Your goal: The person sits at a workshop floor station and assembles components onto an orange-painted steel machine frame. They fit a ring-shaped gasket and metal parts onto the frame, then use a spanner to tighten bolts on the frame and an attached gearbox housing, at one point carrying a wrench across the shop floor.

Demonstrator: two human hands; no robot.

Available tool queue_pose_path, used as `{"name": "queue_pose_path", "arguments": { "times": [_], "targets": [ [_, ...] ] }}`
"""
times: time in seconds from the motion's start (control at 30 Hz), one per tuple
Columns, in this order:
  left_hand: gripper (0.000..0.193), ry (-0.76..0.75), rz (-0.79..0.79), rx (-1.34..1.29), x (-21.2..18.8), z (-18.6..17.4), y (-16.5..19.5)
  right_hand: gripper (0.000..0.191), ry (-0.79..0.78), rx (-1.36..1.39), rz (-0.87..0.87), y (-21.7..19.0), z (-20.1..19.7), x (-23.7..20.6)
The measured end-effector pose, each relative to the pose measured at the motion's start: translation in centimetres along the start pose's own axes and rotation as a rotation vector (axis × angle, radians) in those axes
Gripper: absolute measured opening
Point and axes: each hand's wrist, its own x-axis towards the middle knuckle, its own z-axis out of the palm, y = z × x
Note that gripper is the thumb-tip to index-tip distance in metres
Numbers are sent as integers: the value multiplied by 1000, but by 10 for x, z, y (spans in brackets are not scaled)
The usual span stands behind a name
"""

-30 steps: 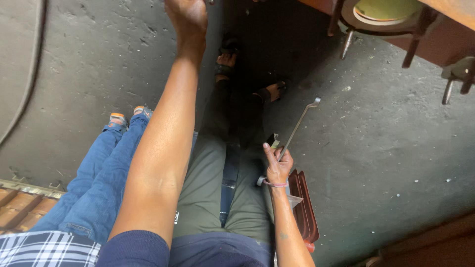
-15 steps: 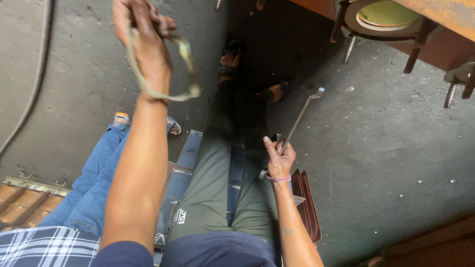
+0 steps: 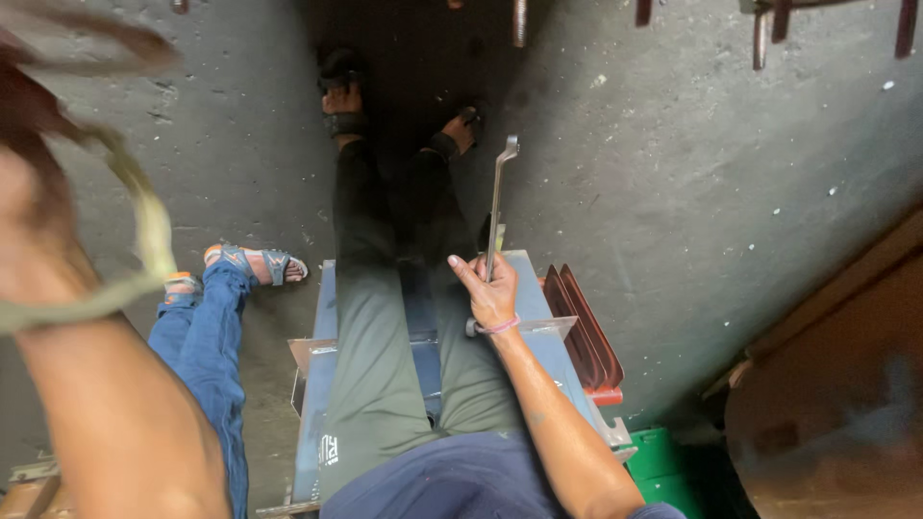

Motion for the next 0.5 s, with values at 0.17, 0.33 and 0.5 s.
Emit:
{"name": "queue_pose_path", "arguments": {
  "times": [0.17, 0.33, 0.5],
  "targets": [
    [22, -222, 117, -718, -70, 123, 111, 45, 70, 52, 13, 9, -19, 4],
    [8, -110, 57, -709, -37, 246, 136, 43, 103, 96, -48, 22, -38, 9],
    [11, 83, 188, -593, -12, 244, 148, 40, 156, -7, -64, 14, -43, 17]
  ]
}}
